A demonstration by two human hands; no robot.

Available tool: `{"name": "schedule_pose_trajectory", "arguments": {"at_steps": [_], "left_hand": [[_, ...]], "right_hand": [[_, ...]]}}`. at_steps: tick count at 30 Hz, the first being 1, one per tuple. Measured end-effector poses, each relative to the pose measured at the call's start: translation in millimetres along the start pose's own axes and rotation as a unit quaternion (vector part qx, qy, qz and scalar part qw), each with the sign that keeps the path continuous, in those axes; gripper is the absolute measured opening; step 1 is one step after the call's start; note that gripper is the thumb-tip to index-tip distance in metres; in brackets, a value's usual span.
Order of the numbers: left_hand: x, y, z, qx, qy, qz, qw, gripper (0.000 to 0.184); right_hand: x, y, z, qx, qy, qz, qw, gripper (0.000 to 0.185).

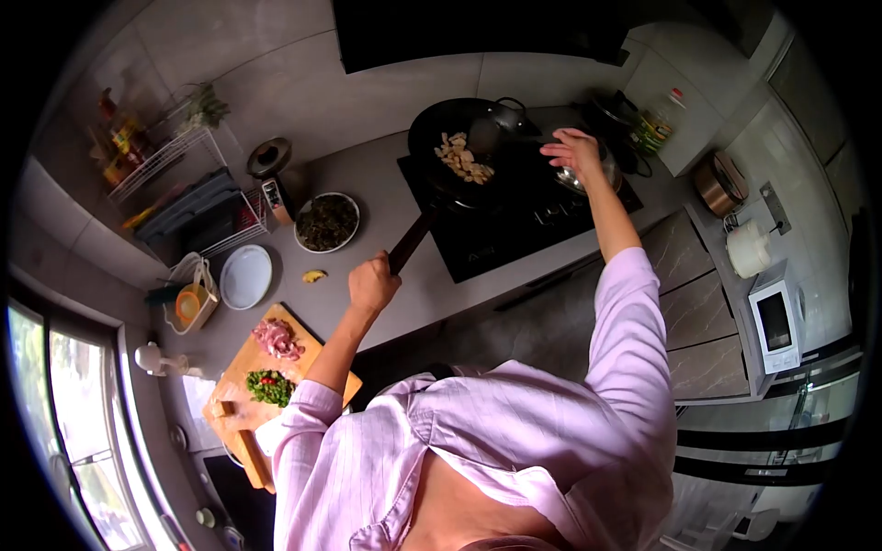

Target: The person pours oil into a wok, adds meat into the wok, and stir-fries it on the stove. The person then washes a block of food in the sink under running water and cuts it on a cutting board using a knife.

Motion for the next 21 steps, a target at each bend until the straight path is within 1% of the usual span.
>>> {"name": "schedule_pose_trajectory", "arguments": {"at_steps": [2,4,5,8,9,10,12,13,14,15,16,18,19,20,21], "left_hand": [[-1.6,2.4,2.0,0.007,0.0,-0.006,1.0,0.024],[-1.7,2.3,2.7,0.01,0.009,-0.018,1.0,0.024],[-2.3,2.0,2.9,0.012,0.009,-0.021,1.0,0.024],[-1.2,1.1,2.7,0.01,0.008,-0.019,1.0,0.024],[-1.5,0.1,2.5,0.009,0.007,-0.014,1.0,0.024],[-1.5,-0.3,2.1,0.008,0.005,-0.007,1.0,0.024],[-2.1,0.9,3.9,0.009,0.005,-0.008,1.0,0.024],[-1.8,1.0,4.9,0.013,0.008,-0.005,1.0,0.024],[-1.2,-0.7,4.5,0.01,0.005,-0.006,1.0,0.024],[-0.6,-2.1,3.0,0.011,0.005,-0.004,1.0,0.023],[-0.8,-2.6,1.8,0.013,0.005,-0.003,1.0,0.023],[-2.1,-1.4,1.7,0.008,-0.003,-0.005,1.0,0.024],[-1.5,-0.4,2.0,0.005,-0.007,-0.005,1.0,0.024],[0.1,-0.4,1.7,0.004,-0.009,-0.003,1.0,0.024],[0.0,-1.2,0.9,0.004,-0.008,-0.004,1.0,0.025]], "right_hand": [[4.0,-22.1,-6.3,-0.057,0.036,-0.061,0.996,0.025],[-1.6,-49.5,-23.9,-0.192,0.041,-0.129,0.972,0.018],[-0.6,-59.9,-20.3,-0.244,0.082,-0.195,0.946,0.018],[-34.3,-96.0,-19.5,-0.452,0.146,-0.251,0.843,0.015],[-46.4,-99.6,-19.7,-0.508,0.136,-0.26,0.81,0.013],[-58.6,-98.3,-18.8,-0.523,0.257,-0.283,0.762,0.011],[-78.4,-74.6,0.1,-0.599,0.234,-0.291,0.708,0.003],[-85.8,-66.7,5.4,-0.626,0.25,-0.293,0.678,0.002],[-91.4,-60.4,9.1,-0.652,0.266,-0.295,0.646,0.006],[-97.5,-58.0,9.7,-0.687,0.244,-0.289,0.62,0.009],[-105.9,-55.6,4.7,-0.68,0.239,-0.281,0.633,0.008],[-114.2,-52.1,-1.8,-0.61,0.301,-0.223,0.698,0.006],[-118.3,-51.1,-7.6,-0.62,0.284,-0.197,0.704,0.004],[-124.3,-51.9,-13.0,-0.621,0.285,-0.195,0.703,0.004],[-136.6,-57.8,-19.6,-0.597,0.279,-0.178,0.731,0.004]]}}
Point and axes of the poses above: each hand's wrist, its own x-axis towards the middle knuckle, its own y-axis out of the back of the hand, z = x × y, the point moved 1 cm from there along x, towards the middle knuckle, and after that the axes turned 8 degrees about -y, right-handed, at the moved point
